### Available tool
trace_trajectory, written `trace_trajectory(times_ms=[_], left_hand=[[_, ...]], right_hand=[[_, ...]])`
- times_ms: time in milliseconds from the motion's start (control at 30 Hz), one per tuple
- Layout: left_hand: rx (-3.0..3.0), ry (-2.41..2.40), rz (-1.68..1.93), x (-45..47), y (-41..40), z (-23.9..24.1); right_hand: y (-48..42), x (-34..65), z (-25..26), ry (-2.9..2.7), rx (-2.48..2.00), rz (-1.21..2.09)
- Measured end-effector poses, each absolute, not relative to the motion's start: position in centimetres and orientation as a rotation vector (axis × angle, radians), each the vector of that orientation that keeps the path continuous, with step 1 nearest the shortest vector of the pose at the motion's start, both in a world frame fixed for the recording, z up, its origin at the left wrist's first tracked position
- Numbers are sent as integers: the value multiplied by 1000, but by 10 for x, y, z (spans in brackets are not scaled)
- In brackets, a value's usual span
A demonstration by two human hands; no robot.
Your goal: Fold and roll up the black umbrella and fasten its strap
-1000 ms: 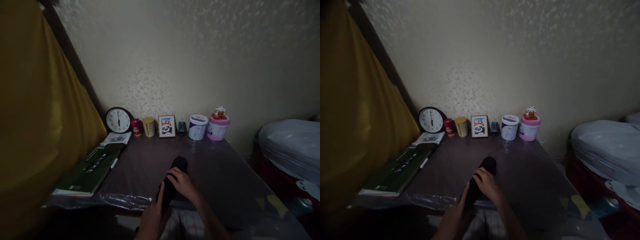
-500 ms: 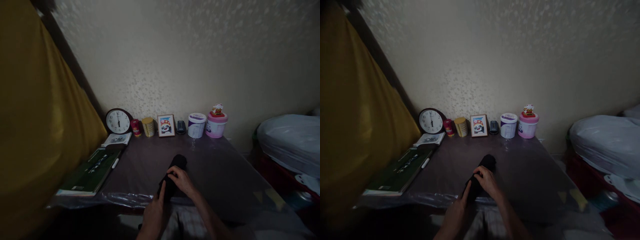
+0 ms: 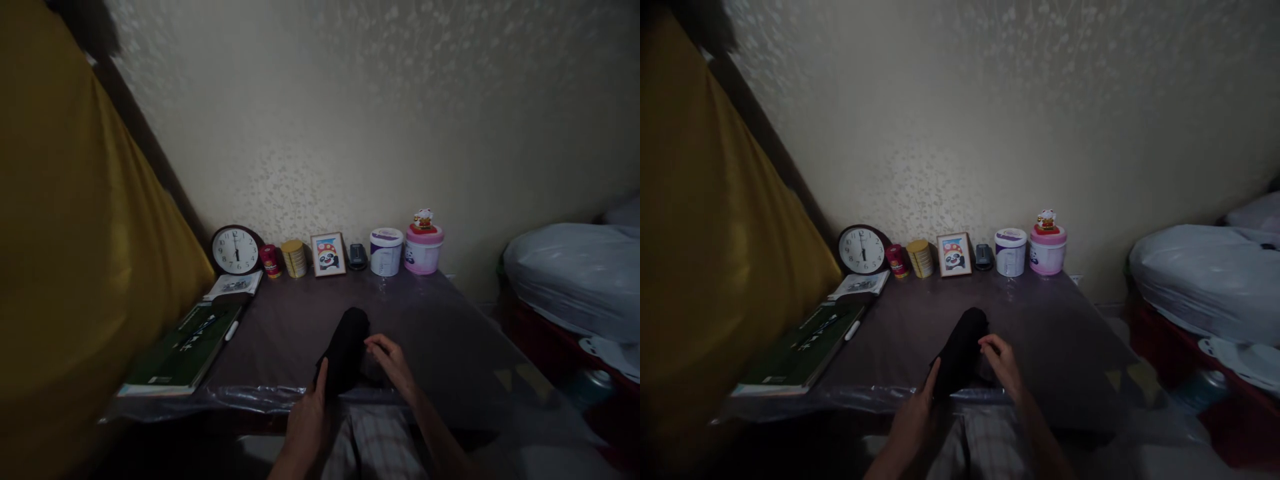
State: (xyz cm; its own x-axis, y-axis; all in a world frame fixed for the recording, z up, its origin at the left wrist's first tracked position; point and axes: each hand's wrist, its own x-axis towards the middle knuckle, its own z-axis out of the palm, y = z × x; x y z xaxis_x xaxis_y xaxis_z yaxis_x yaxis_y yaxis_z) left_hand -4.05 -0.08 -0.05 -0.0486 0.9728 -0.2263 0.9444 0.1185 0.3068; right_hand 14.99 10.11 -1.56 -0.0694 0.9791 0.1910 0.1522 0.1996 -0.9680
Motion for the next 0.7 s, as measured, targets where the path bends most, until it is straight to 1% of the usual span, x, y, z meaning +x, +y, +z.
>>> trace_trajectory(times_ms=[233,367,467,533,633,700], left_hand=[[1923,1963,231,-44,-2,-9],[1849,1867,402,-51,0,-13],[1683,1679,667,-58,3,-12],[1478,1536,772,-62,6,-9],[1224,1450,737,-71,9,-7],[1175,1453,716,-77,10,-8]], right_hand=[[91,135,-7,-1817,-1016,722],[90,141,-11,-1998,-1066,659],[96,161,-23,-1861,-1187,694],[101,175,-33,-1695,-1249,746],[109,189,-45,-1519,-1257,824],[112,192,-50,-1489,-1242,846]])
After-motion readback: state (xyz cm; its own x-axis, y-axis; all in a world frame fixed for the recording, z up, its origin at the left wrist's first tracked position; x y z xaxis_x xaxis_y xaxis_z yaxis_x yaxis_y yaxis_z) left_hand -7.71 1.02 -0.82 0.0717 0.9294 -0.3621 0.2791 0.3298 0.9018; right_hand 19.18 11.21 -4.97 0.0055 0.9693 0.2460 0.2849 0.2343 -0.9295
